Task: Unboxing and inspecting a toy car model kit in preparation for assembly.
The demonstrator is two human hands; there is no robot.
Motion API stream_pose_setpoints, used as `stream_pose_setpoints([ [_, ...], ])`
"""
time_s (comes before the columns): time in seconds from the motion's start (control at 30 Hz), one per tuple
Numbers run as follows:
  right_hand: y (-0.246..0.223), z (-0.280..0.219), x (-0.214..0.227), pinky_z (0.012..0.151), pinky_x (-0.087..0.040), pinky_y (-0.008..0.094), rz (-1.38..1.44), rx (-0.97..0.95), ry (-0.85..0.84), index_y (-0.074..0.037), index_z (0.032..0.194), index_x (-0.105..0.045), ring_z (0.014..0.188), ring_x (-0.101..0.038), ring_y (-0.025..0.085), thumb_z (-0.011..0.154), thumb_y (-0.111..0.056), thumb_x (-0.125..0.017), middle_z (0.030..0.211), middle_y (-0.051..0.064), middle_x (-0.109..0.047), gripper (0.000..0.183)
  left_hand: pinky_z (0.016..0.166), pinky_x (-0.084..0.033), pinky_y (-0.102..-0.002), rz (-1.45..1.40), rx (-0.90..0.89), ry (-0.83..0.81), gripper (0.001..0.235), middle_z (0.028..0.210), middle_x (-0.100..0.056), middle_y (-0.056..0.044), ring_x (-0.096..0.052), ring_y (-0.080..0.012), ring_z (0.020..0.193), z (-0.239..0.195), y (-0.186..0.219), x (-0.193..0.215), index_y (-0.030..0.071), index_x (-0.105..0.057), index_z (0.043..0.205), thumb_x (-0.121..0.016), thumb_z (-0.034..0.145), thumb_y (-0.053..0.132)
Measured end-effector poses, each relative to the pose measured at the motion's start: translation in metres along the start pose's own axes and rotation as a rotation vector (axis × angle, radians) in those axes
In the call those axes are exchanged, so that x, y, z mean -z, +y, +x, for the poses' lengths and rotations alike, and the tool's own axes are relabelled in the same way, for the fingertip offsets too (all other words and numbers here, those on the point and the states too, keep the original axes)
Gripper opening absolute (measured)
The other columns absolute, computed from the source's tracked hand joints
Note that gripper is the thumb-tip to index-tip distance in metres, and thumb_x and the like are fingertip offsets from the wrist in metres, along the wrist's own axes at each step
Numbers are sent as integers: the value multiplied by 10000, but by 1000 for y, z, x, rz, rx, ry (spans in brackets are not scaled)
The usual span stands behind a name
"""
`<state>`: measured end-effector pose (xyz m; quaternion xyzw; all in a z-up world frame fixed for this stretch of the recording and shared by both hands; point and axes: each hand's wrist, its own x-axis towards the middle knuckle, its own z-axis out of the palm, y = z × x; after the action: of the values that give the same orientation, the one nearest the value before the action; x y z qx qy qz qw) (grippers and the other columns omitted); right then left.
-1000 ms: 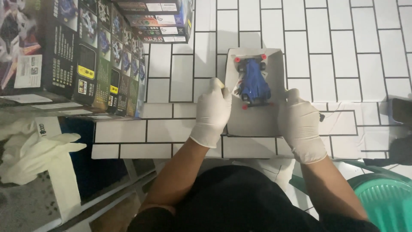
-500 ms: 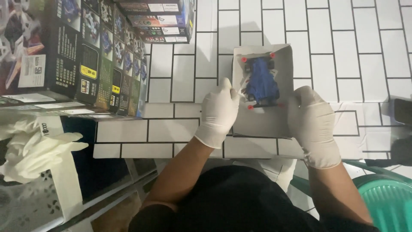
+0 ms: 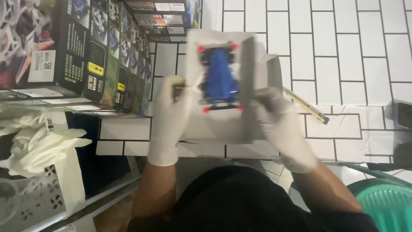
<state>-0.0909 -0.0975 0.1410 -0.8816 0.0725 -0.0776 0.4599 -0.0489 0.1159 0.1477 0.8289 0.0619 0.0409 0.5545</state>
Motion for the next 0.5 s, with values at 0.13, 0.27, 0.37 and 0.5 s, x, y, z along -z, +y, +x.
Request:
stream_pose_setpoints([
  [0.13,10,-1,-49,917,-561,512,178,7,-162,7,1163,-684,1071,-708,421,872,-30,-709,1064,269,-736,295,1036,-457,-466,44,92,125,276,1139,-667,-140,-639,-312,1171,0,-26,34,117,-622,1160,-652,895,190],
  [0.27,11,-3,-75,970,-554,464,-105,126,-396,-21,1302,-663,1147,-697,347,883,-60,-678,1130,193,-741,421,1051,-464,-429,144,162,141,291,1170,-656,-95,-624,-271,1188,6,-57,43,156,-623,1168,-681,906,268],
  [0.37,23,-3,-70,972,-523,468,-364,276,-426,15,1348,-638,1155,-659,372,888,-58,-664,1120,205,-727,467,1098,-418,-482,79,213,84,333,1232,-646,-152,-581,-346,1261,14,-79,29,121,-626,1205,-676,914,275],
  [0.5,65,-6,-65,953,-518,460,-474,272,-406,-10,1372,-623,1144,-650,349,907,-136,-652,1111,166,-736,483,1102,-414,-492,31,198,56,362,1221,-639,-183,-576,-359,1261,18,-95,-5,82,-624,1214,-687,908,266],
])
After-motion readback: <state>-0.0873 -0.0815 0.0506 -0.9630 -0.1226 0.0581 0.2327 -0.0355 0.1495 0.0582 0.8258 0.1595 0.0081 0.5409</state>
